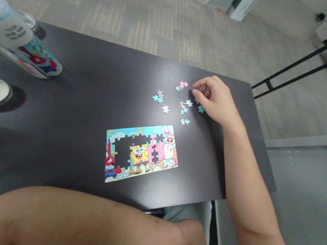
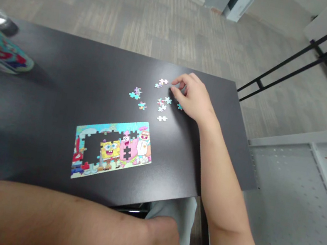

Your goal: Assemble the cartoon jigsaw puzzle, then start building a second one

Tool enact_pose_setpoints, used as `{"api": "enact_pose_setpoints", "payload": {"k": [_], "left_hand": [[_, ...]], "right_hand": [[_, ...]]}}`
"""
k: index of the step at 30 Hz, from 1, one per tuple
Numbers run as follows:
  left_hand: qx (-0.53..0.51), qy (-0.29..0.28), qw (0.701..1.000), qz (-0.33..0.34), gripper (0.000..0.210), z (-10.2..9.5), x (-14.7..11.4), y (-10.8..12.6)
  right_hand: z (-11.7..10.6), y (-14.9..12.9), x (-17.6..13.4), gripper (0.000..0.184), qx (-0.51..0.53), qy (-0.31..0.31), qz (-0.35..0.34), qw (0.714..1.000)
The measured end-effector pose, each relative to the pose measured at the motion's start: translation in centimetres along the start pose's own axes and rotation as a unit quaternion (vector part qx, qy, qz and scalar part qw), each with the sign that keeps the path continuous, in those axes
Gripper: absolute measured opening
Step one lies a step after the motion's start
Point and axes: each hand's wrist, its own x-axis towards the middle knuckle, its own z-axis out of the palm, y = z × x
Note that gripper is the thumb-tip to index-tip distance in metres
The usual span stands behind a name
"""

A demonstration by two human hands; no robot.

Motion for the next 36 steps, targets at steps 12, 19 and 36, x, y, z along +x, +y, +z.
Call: {"api": "enact_pose_setpoints", "payload": {"k": [12, 19, 36], "left_hand": [[-0.052, -0.066, 0.995, 0.055, 0.028, -1.4, -0.5, -0.8], [-0.053, -0.063, 0.995, 0.049, 0.028, -1.4, -0.7, -0.6], [-0.048, -0.037, 0.997, 0.04, 0.032, -0.5, -0.9, -0.2]], "right_hand": [[-0.1, 1.3, 0.3, 0.023, -0.015, 0.022, 0.027, 0.999], [-1.7, 0.3, 0.1, 0.013, -0.004, -0.022, 0.067, 0.998], [-3.2, -0.2, -0.2, 0.016, -0.006, -0.066, 0.065, 0.996]]}}
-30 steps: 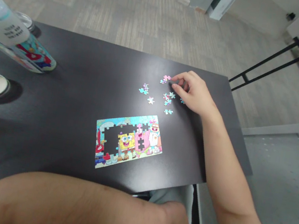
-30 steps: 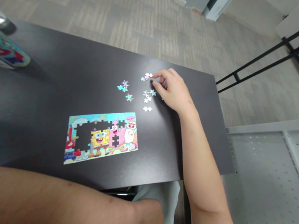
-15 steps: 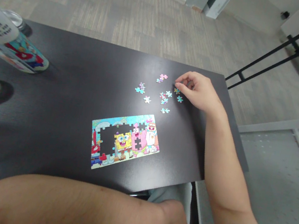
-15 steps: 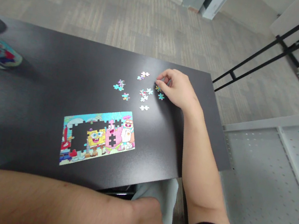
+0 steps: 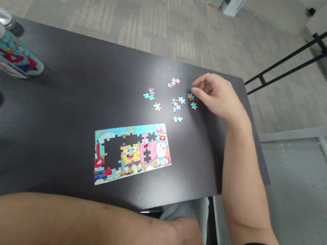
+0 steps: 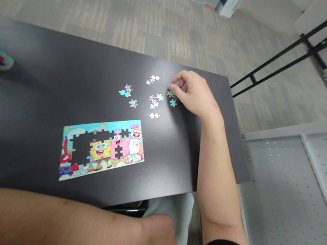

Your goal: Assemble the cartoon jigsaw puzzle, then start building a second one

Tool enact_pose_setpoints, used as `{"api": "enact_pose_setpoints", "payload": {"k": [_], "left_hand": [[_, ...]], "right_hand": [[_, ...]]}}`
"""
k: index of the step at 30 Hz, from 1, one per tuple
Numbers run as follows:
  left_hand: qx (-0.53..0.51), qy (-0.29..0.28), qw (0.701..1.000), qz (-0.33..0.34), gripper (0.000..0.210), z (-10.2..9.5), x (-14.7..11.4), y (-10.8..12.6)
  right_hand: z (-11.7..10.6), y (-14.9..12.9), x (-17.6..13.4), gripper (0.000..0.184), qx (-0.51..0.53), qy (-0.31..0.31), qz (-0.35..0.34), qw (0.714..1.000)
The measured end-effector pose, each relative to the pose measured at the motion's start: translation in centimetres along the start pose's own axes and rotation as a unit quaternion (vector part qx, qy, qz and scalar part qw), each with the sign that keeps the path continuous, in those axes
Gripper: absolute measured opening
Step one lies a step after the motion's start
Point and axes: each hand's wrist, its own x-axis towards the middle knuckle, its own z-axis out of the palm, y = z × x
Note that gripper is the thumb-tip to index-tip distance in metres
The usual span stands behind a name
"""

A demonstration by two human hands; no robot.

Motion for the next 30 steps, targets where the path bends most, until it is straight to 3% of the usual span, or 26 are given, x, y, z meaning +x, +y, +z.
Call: {"api": "enact_pose_setpoints", "payload": {"k": [3, 5, 8, 18, 24, 30], "left_hand": [[0.003, -0.003, 1.0, -0.002, 0.031, 0.2, 0.0, 0.1], [0.001, -0.005, 1.0, 0.0, 0.029, 0.3, 0.1, 0.1], [-0.003, -0.004, 1.0, 0.003, 0.025, 0.5, 0.4, 0.1], [0.0, 0.009, 1.0, 0.0, 0.025, 0.6, 0.4, 0.0], [0.004, -0.01, 1.0, -0.001, 0.028, -0.2, 0.2, 0.0], [-0.003, 0.015, 1.0, -0.003, 0.027, 0.1, 0.3, 0.2]], "right_hand": [[2.0, 0.3, 0.3, 0.042, -0.007, 0.02, -0.015, 1.0], [3.3, 0.4, 0.4, 0.05, -0.014, 0.017, -0.027, 0.999], [4.0, 0.5, 0.4, 0.043, -0.025, 0.008, -0.035, 0.999], [3.0, -0.8, 0.9, 0.004, 0.025, 0.016, -0.004, 1.0], [3.0, -0.9, 0.9, 0.009, 0.053, 0.008, 0.025, 0.998], [3.2, -1.0, 0.6, 0.03, 0.158, -0.037, 0.032, 0.986]]}}
